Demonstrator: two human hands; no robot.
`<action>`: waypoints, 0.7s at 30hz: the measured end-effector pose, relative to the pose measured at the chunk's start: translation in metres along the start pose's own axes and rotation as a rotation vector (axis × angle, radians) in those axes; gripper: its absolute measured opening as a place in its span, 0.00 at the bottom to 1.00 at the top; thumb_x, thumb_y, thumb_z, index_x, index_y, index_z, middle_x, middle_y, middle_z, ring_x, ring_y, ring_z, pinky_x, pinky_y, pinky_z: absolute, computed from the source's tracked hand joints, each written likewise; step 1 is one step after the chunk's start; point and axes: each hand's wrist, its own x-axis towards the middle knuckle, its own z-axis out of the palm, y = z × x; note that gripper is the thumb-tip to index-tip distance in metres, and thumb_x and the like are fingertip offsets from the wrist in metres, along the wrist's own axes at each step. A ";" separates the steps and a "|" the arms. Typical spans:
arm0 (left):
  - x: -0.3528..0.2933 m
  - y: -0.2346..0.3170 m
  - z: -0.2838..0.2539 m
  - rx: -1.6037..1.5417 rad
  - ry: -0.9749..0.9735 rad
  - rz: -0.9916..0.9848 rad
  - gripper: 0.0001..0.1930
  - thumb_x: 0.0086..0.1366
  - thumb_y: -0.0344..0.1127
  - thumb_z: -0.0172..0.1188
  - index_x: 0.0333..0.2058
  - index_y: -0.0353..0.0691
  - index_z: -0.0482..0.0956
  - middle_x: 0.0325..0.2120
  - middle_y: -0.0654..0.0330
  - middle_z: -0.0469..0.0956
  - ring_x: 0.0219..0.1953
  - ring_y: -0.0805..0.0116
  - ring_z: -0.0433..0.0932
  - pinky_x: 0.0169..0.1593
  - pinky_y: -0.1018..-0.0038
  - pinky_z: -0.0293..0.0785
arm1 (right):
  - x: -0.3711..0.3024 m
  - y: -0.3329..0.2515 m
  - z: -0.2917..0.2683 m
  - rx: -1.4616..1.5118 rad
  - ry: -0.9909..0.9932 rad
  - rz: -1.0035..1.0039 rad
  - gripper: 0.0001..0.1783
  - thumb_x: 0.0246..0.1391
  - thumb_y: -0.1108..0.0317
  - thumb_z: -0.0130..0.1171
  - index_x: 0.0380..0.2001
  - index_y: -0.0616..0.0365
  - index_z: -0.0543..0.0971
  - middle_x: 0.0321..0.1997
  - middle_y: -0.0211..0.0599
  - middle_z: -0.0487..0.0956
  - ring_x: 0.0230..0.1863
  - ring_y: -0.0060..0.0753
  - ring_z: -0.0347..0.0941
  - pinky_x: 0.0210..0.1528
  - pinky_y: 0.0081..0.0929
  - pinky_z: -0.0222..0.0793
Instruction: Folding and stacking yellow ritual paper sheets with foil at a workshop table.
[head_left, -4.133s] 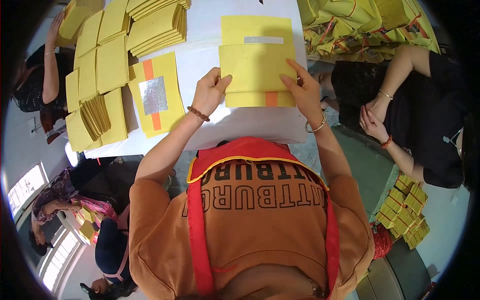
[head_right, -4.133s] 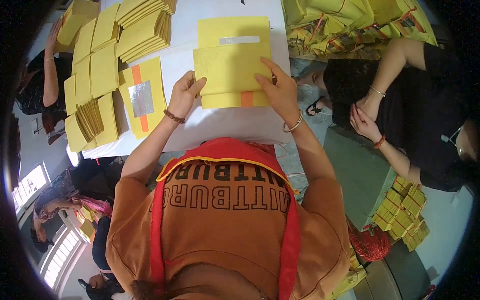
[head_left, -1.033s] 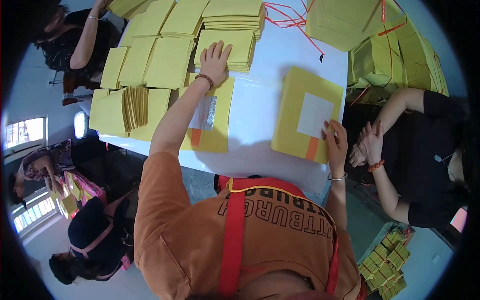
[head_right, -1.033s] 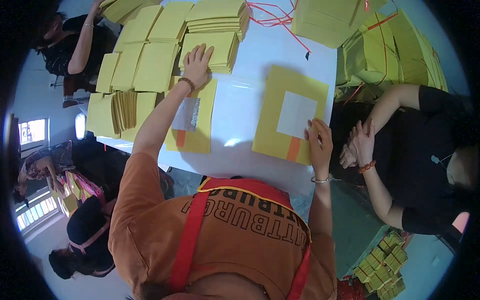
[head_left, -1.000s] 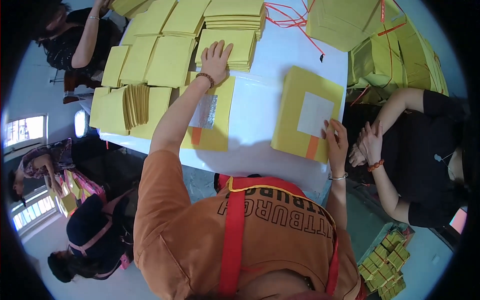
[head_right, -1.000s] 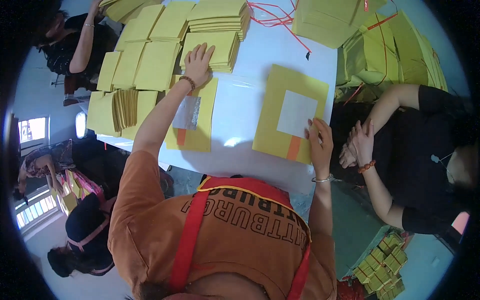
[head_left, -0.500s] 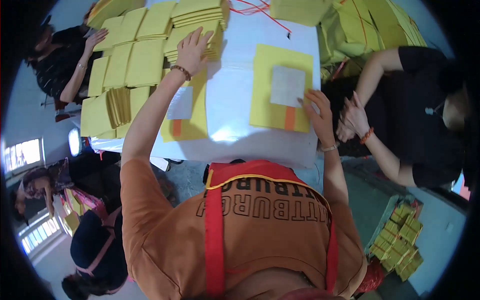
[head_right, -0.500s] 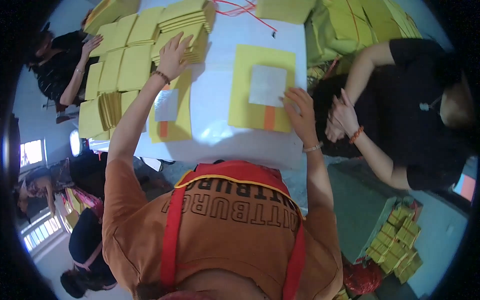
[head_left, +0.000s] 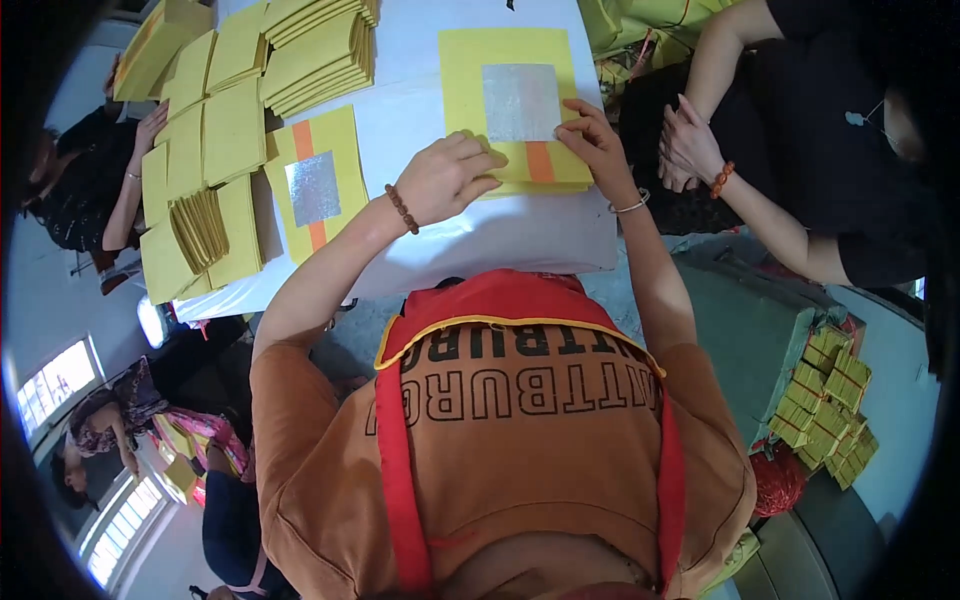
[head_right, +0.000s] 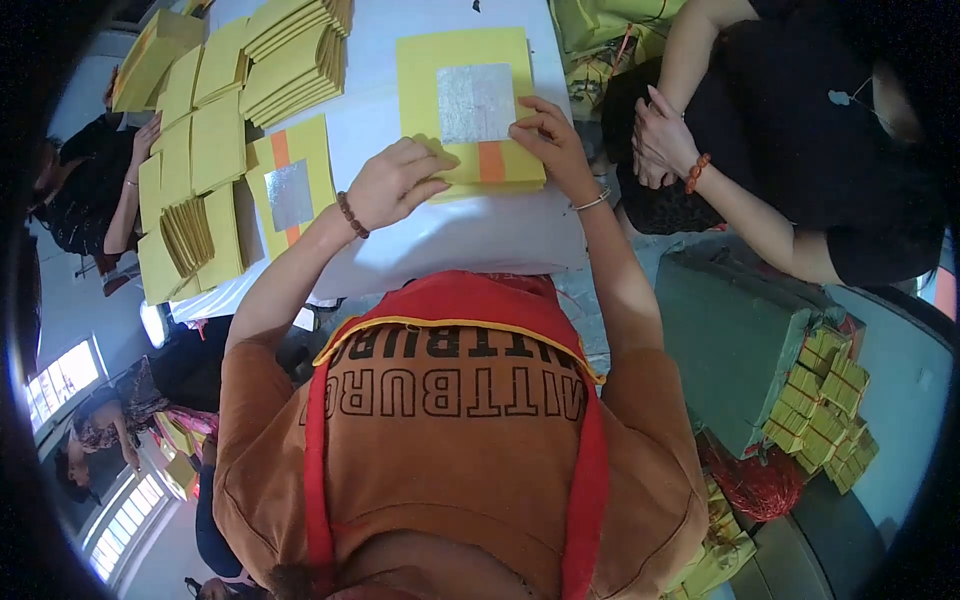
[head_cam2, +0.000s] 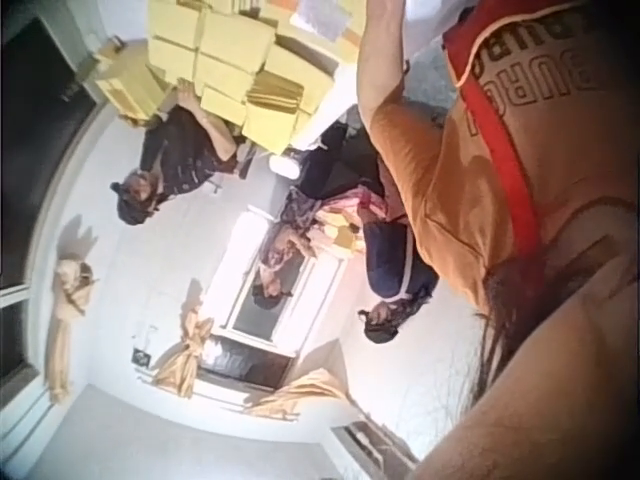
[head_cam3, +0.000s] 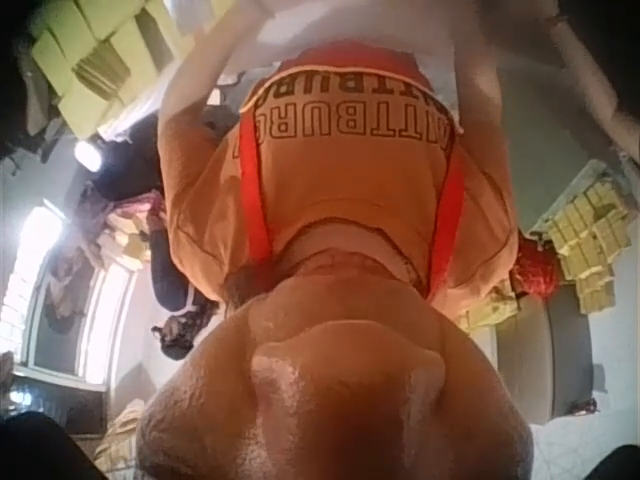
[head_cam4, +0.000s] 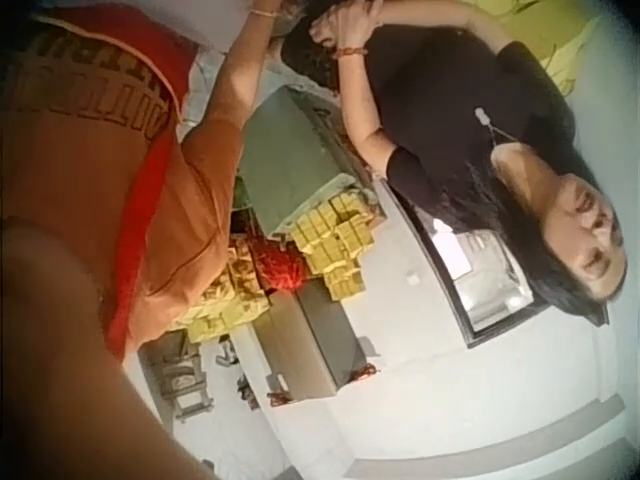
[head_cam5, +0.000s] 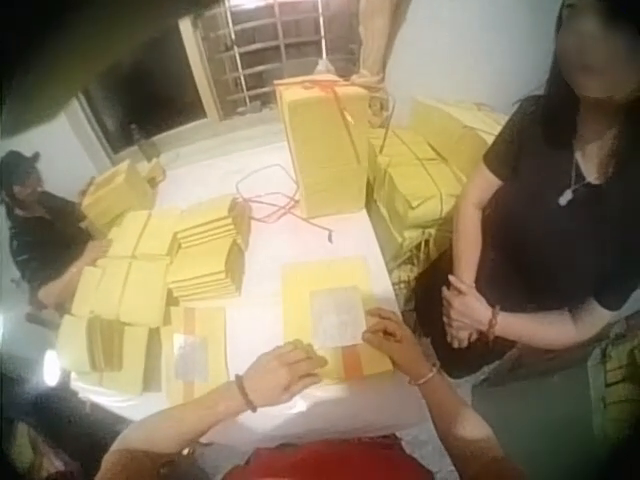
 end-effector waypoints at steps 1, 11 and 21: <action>0.000 0.000 0.000 -0.040 0.025 -0.038 0.12 0.53 0.36 0.58 0.36 0.38 0.76 0.29 0.55 0.73 0.33 0.58 0.71 0.37 0.68 0.69 | -0.001 0.000 -0.001 0.008 -0.001 -0.005 0.09 0.50 0.67 0.56 0.32 0.61 0.77 0.53 0.35 0.64 0.50 0.22 0.62 0.49 0.20 0.58; 0.006 -0.009 -0.002 -0.235 0.005 -0.278 0.09 0.58 0.35 0.54 0.30 0.34 0.76 0.20 0.54 0.74 0.22 0.63 0.72 0.28 0.72 0.68 | -0.002 0.000 0.007 0.077 0.052 -0.018 0.15 0.57 0.64 0.47 0.31 0.67 0.77 0.54 0.33 0.64 0.49 0.23 0.64 0.50 0.21 0.60; 0.007 -0.015 0.001 -0.458 -0.023 -0.552 0.10 0.56 0.36 0.53 0.28 0.34 0.77 0.15 0.57 0.72 0.17 0.71 0.69 0.24 0.75 0.66 | -0.004 0.000 0.005 0.210 0.048 0.069 0.23 0.61 0.56 0.38 0.33 0.65 0.75 0.57 0.31 0.62 0.47 0.22 0.65 0.50 0.20 0.58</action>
